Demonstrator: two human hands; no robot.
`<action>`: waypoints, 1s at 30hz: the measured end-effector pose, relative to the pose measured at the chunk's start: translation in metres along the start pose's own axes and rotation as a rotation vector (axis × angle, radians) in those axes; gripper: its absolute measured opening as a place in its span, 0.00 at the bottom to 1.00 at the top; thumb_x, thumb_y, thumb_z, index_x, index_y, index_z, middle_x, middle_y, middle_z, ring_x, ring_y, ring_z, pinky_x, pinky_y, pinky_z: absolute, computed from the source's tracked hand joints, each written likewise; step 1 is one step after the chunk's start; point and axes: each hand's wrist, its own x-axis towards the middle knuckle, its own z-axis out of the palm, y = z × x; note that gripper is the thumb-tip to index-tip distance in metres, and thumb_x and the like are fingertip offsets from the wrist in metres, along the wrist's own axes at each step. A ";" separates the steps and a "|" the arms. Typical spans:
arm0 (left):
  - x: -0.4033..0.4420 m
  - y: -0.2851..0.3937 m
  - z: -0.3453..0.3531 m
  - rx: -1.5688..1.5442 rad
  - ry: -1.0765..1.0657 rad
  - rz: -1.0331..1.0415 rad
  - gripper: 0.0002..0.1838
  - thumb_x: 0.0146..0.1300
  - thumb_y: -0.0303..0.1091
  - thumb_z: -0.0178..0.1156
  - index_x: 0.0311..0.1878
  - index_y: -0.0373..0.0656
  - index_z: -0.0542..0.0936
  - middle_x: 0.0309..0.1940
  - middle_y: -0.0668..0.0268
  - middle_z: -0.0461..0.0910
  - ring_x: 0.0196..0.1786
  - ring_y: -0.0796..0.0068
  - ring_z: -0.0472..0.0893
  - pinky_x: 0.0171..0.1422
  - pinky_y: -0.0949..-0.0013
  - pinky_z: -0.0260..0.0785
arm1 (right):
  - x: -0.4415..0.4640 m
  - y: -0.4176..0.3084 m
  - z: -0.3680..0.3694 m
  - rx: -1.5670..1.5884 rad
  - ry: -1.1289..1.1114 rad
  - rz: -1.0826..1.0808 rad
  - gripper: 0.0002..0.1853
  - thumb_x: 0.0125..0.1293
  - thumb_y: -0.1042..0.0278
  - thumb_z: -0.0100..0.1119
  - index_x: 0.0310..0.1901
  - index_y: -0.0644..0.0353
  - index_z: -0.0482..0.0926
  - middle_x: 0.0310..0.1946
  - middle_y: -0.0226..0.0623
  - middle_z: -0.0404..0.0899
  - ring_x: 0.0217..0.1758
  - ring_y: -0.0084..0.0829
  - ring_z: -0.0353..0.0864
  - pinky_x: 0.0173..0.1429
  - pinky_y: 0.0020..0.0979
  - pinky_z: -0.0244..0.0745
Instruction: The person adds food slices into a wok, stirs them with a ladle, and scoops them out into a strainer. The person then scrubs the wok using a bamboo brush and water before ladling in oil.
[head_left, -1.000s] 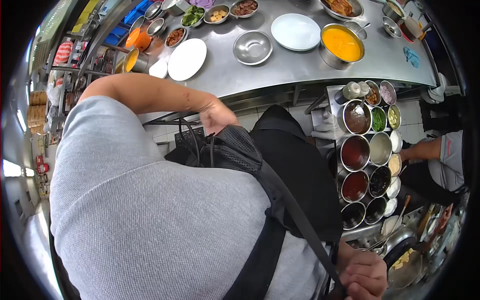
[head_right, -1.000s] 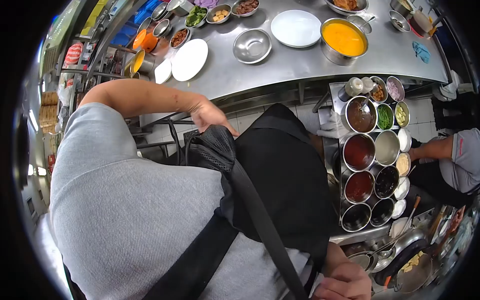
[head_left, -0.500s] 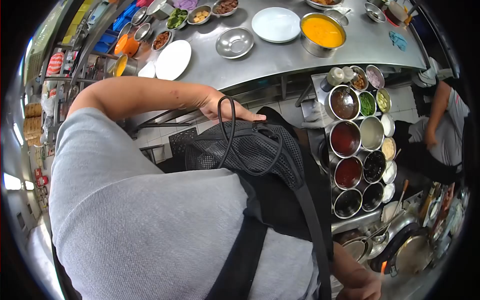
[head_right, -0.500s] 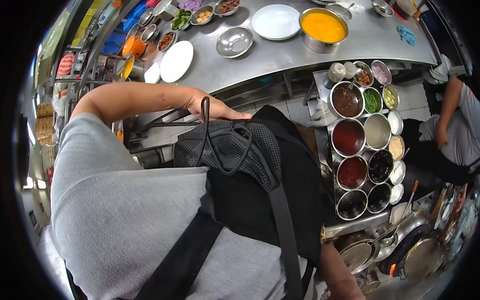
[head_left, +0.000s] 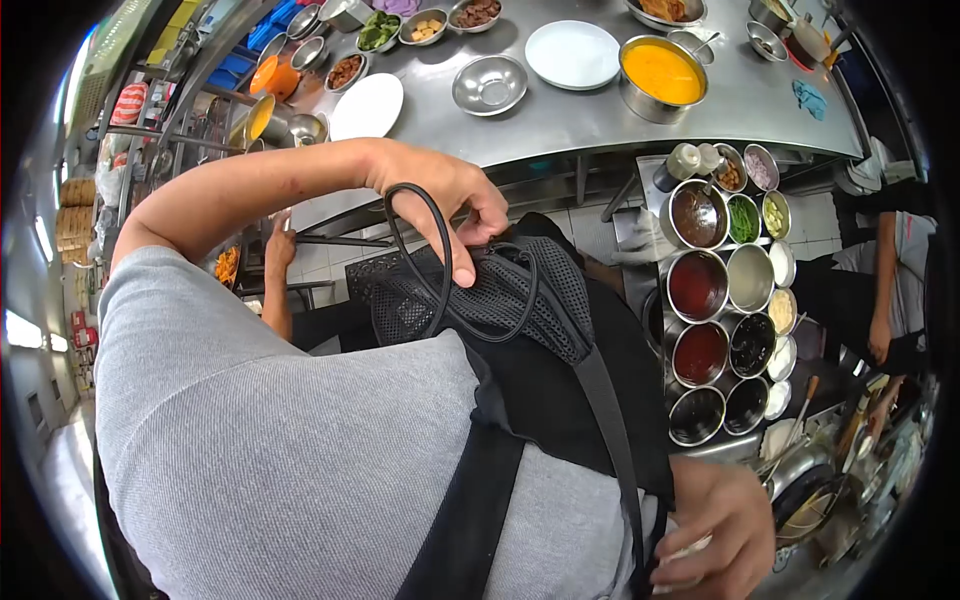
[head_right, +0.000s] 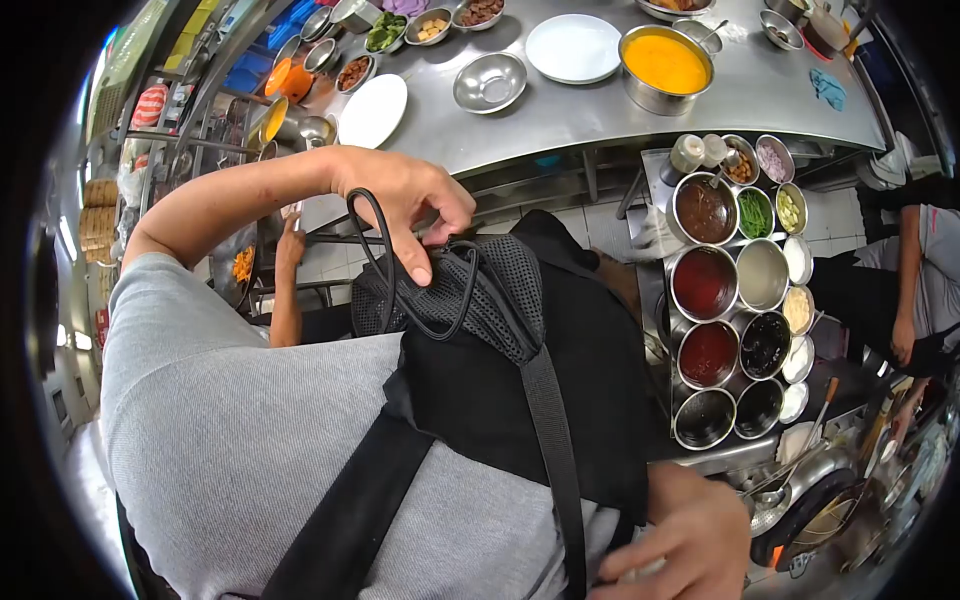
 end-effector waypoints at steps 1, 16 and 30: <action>0.001 0.000 0.000 0.022 0.021 0.050 0.26 0.59 0.52 0.72 0.23 0.41 0.71 0.23 0.72 0.69 0.29 0.77 0.71 0.33 0.67 0.61 | 0.000 0.009 0.003 -0.227 0.148 -0.049 0.06 0.58 0.77 0.58 0.27 0.58 0.82 0.31 0.38 0.82 0.33 0.29 0.84 0.35 0.29 0.79; -0.003 -0.006 -0.015 -0.317 0.009 -0.147 0.10 0.56 0.30 0.75 0.26 0.38 0.83 0.23 0.73 0.77 0.30 0.83 0.74 0.33 0.74 0.65 | -0.010 0.178 -0.073 -0.587 -0.296 0.820 0.11 0.58 0.78 0.66 0.44 0.57 0.86 0.40 0.33 0.79 0.44 0.35 0.78 0.50 0.34 0.73; 0.014 -0.040 -0.027 -0.345 -0.132 -0.002 0.09 0.57 0.31 0.75 0.28 0.41 0.82 0.24 0.73 0.79 0.30 0.84 0.76 0.36 0.74 0.67 | 0.001 0.185 -0.083 -0.532 -0.481 0.923 0.11 0.54 0.78 0.66 0.38 0.59 0.76 0.43 0.36 0.75 0.50 0.41 0.75 0.56 0.39 0.72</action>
